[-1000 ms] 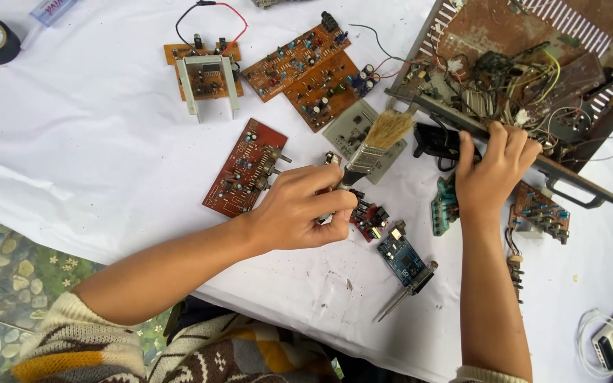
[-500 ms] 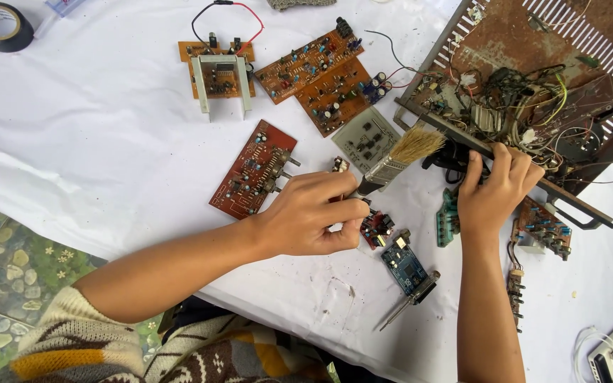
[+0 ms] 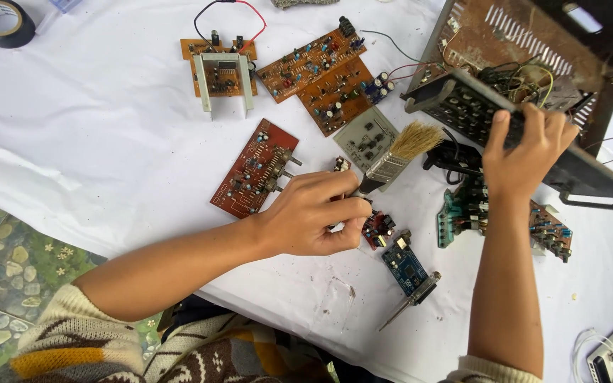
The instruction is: Cleaning and testing various electronic circuit boards using a brush and a probe tool.
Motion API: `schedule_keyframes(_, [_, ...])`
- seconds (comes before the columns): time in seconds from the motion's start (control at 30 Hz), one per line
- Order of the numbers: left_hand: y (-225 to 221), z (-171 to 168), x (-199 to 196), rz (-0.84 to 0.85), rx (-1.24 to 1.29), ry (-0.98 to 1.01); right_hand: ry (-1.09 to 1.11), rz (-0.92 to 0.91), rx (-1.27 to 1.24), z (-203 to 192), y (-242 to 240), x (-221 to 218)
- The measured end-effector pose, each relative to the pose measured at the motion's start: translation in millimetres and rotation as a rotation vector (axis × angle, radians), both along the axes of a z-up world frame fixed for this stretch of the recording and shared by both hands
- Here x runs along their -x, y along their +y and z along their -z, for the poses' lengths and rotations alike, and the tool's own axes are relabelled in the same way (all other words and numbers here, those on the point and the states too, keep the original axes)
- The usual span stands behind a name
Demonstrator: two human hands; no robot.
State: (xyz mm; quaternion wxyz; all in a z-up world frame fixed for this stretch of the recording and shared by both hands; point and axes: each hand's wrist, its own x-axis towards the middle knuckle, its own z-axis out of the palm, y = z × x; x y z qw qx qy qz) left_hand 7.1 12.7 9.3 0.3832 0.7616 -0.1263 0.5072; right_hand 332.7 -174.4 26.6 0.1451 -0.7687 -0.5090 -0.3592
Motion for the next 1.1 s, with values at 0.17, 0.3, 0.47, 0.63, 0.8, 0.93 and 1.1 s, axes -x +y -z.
schedule_keyframes(0.17, [2, 1, 0, 0.024, 0.003, 0.011, -0.026, -0.007, 0.041, -4, 10, -33])
schedule_keyframes(0.3, [0, 2, 0, 0.007, -0.008, 0.021, -0.069, -0.050, 0.028, -1, 7, -46])
schedule_keyframes(0.47, [-4, 4, -1, 0.054, -0.019, 0.018, 0.009, -0.020, 0.059, -4, 0, -41])
schedule_keyframes(0.63, [-4, 6, -3, 0.035, 0.009, 0.040, 0.060, -0.022, 0.019, -4, 2, -37])
schedule_keyframes(0.8, [-5, 7, -3, 0.018, 0.021, 0.058, 0.128, -0.016, 0.047, -10, 4, -32])
schedule_keyframes(0.93, [-6, 6, -2, 0.039, 0.011, 0.048, 0.138, 0.011, 0.055, -10, 5, -40])
schedule_keyframes(1.1, [-9, 6, -3, 0.048, 0.022, 0.065, 0.117, -0.003, 0.061, -9, 3, -41])
